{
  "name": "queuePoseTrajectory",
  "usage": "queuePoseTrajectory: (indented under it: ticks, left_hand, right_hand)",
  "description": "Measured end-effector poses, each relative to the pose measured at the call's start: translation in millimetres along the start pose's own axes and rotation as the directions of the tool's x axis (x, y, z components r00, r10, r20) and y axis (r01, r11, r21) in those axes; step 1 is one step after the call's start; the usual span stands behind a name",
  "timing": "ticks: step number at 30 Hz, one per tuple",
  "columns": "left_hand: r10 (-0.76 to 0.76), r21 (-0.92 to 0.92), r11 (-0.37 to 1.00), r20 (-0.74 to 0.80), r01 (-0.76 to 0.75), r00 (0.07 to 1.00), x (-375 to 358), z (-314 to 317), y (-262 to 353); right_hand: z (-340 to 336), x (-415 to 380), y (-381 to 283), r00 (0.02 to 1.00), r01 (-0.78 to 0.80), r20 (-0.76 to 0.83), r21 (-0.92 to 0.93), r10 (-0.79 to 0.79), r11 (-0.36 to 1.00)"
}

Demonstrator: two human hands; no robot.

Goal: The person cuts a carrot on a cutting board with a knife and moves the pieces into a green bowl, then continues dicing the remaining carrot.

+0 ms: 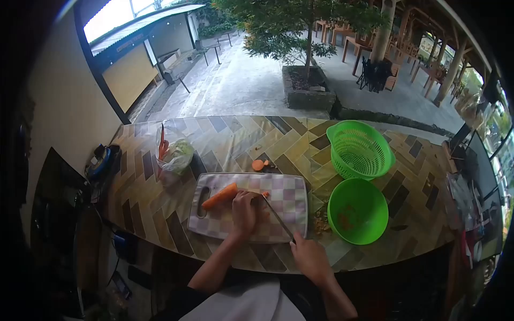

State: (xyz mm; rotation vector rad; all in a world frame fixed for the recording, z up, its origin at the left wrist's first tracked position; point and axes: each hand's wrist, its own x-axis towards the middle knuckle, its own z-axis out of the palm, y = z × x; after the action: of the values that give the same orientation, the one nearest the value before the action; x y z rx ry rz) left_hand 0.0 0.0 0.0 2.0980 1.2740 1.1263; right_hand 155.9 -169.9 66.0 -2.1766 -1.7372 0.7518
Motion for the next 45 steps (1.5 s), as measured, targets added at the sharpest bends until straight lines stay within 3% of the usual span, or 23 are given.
queuePoseTrajectory:
  ticks: [8,14,26,32,35,41,45]
  left_hand:
    - [-0.017,-0.027,0.999,0.010,0.018,1.000,-4.0,6.1,-2.5]
    - [-0.011,-0.018,1.000,0.019,0.011,1.000,0.5,-1.6,-0.4]
    - [0.002,0.052,0.999,0.055,-0.005,0.998,-2.1,-4.4,5.6]
    - [-0.089,0.089,0.992,-0.022,0.090,0.996,-2.8,4.8,-2.5]
    - [-0.126,0.019,0.992,-0.015,0.127,0.992,-1.4,0.1,2.9]
    - [-0.053,0.045,0.997,-0.049,0.055,0.997,-4.5,7.8,-8.4]
    - [-0.091,0.015,0.996,-0.033,0.091,0.995,-3.8,6.3,-6.2]
  right_hand:
    - [-6.9,5.1,17.4,0.995,0.093,0.048,0.008,-0.093,0.996]
    - [-7.2,18.0,16.5,0.989,0.076,0.123,0.002,-0.076,0.997]
    - [-28.5,-4.8,16.9,0.992,0.041,0.119,-0.100,-0.029,0.994]
    - [-22.2,1.2,17.6,0.999,0.045,0.013,-0.020,-0.045,0.999]
    - [-16.6,6.5,13.9,0.997,0.067,0.034,-0.019,-0.066,0.998]
    - [-14.0,10.0,8.8,0.998,0.065,0.019,-0.019,-0.065,0.998]
    - [-16.8,9.8,9.8,0.997,0.072,0.031,-0.004,-0.072,0.997]
